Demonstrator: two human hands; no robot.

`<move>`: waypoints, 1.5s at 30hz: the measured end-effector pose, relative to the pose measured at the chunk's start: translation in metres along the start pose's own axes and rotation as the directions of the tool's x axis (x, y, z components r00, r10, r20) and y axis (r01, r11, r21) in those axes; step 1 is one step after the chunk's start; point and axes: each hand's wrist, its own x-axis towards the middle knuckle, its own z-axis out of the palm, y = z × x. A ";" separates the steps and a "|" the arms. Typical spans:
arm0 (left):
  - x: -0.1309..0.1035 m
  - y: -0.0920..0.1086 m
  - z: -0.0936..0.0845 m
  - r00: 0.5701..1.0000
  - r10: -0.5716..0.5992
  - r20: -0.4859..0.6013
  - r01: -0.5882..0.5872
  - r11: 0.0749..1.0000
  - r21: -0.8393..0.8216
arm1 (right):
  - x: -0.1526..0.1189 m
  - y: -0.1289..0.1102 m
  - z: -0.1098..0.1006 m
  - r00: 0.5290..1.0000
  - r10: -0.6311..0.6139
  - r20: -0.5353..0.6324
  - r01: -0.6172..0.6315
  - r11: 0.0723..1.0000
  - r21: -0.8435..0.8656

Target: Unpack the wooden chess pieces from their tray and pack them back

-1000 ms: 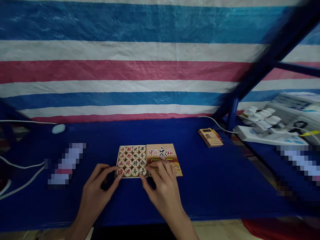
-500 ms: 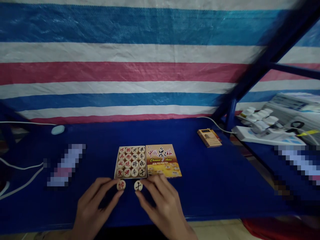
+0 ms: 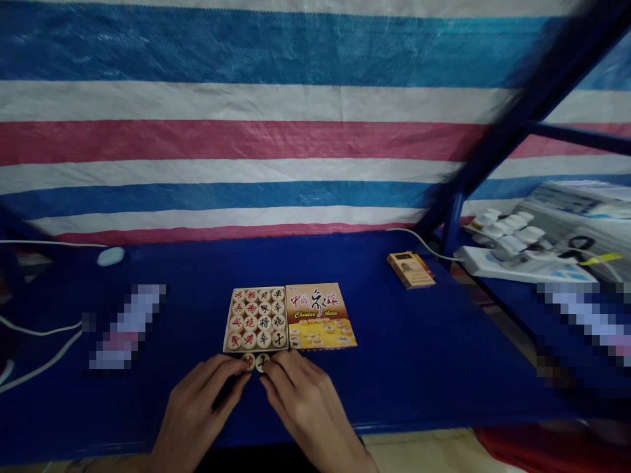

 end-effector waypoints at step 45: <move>-0.019 -0.011 -0.015 0.995 -0.095 -0.036 0.097 0.993 0.063 | -0.021 0.006 0.003 0.971 0.083 -0.223 -0.118 0.982 -0.148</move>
